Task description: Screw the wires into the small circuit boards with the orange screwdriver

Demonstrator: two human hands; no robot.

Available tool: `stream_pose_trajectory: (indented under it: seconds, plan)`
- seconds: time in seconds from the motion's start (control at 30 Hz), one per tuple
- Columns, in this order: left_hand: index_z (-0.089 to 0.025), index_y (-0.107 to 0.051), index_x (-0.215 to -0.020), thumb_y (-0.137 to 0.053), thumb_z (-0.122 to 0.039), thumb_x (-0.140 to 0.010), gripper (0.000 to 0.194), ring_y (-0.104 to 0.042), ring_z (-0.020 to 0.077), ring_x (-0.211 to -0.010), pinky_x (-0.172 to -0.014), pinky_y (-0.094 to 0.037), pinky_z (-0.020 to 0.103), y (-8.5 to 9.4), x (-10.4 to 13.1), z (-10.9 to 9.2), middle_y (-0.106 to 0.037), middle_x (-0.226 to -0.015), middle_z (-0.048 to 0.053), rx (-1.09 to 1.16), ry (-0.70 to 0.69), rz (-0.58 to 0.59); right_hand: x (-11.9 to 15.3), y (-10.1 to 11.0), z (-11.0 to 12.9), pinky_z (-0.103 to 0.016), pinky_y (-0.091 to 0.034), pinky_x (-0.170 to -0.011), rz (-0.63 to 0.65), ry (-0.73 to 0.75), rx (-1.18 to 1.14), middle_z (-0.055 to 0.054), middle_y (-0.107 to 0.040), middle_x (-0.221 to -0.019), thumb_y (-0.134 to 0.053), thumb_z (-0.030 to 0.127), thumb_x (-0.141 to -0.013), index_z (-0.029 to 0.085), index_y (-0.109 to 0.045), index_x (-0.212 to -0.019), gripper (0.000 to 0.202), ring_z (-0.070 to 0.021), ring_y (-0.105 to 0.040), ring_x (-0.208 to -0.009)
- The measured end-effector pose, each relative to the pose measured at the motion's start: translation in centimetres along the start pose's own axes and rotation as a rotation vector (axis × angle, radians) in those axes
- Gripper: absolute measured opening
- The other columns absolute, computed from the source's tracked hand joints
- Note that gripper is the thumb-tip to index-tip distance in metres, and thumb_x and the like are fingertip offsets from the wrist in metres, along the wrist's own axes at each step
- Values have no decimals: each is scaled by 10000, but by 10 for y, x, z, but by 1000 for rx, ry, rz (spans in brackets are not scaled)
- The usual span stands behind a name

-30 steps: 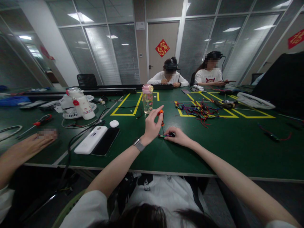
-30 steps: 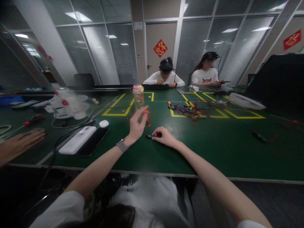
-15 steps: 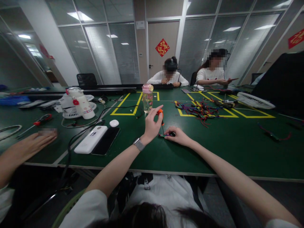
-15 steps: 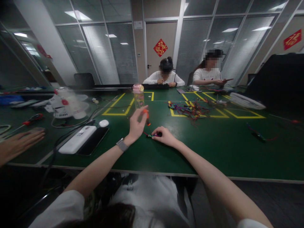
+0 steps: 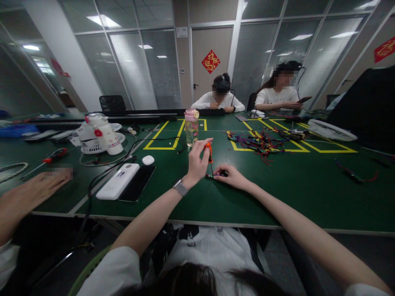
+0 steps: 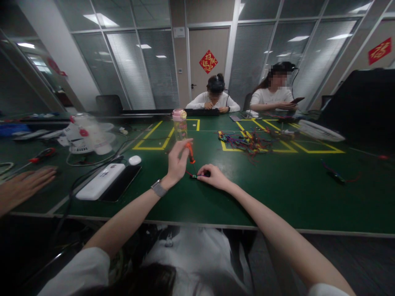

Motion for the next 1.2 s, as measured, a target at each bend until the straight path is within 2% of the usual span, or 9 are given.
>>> stream_pose_trajectory:
  seconds: [0.1, 0.27, 0.47, 0.57, 0.7, 0.77, 0.93, 1.07, 1.2]
  plan:
    - [-216, -607, -1131, -460, -243, -948, 237, -584, 162, -945, -881, -465, 314, 0, -1, -2, -615, -1003, 45, -21, -13, -16, 0, 0, 0, -307, -452, -756, -3, -3, -1, -31, -662, -786, -663, 281, -781, 177, -697, -848, 129, -177, -585, -778]
    - [-225, -656, -1047, -586, -299, -892, 185, -542, 145, -852, -828, -459, 287, 0, -2, -1, -531, -899, 21, -78, -24, -25, 0, 1, 0, -308, -447, -762, 4, 3, 13, -33, -658, -783, -665, 274, -783, 172, -698, -851, 127, -179, -583, -787]
    - [-235, -536, -1261, -363, -255, -986, 325, -558, 152, -973, -900, -449, 307, -4, -1, 2, -586, -1046, 52, -7, -7, 47, -1, 0, -4, -306, -449, -760, 7, 16, -15, -28, -656, -786, -694, 260, -756, 172, -702, -859, 136, -174, -590, -774]
    - [-222, -542, -1243, -431, -264, -966, 301, -567, 150, -937, -878, -455, 301, -3, -1, 3, -607, -1020, 46, -20, -8, 14, 0, 0, -4, -309, -452, -769, 3, 11, -18, -29, -662, -798, -705, 258, -745, 174, -705, -863, 145, -175, -591, -783]
    - [-225, -624, -1099, -588, -290, -892, 220, -561, 154, -890, -861, -458, 300, -1, -2, 0, -593, -943, 27, -75, -28, -24, 0, 1, -4, -318, -452, -775, -7, -2, 0, -33, -664, -793, -700, 253, -748, 178, -709, -855, 130, -182, -588, -792]
    - [-227, -636, -1083, -582, -301, -896, 208, -560, 154, -887, -855, -461, 295, -1, -2, 0, -580, -925, 26, -85, -21, -15, 0, 1, -3, -318, -451, -772, -8, -4, 7, -33, -661, -787, -698, 252, -748, 177, -708, -854, 130, -185, -589, -794]
    - [-223, -533, -1274, -381, -250, -982, 330, -572, 158, -999, -915, -453, 307, -4, -1, 3, -607, -1058, 55, -28, 0, 50, 0, 1, -2, -308, -451, -762, -3, 12, 12, -30, -659, -787, -679, 252, -757, 179, -697, -847, 117, -178, -588, -782]
    - [-213, -529, -1272, -449, -254, -959, 325, -590, 165, -1013, -924, -461, 319, -5, 0, 4, -635, -1093, 65, -17, 8, 32, 0, 1, -2, -313, -452, -760, -8, 6, 11, -35, -654, -790, -680, 242, -749, 171, -685, -837, 113, -180, -581, -779]
    - [-215, -586, -1177, -543, -258, -916, 268, -586, 161, -983, -916, -461, 316, -4, -1, 1, -632, -1052, 50, -40, -21, 9, 0, 0, -3, -307, -452, -746, -1, -4, 13, -37, -649, -787, -681, 219, -739, 164, -668, -817, 96, -180, -579, -777]
Point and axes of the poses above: each hand's wrist, its own x-axis away from the middle knuckle, its own y-axis out of the back of the hand, z = x × y, the point moved 4 cm from there along -x, towards the middle knuckle
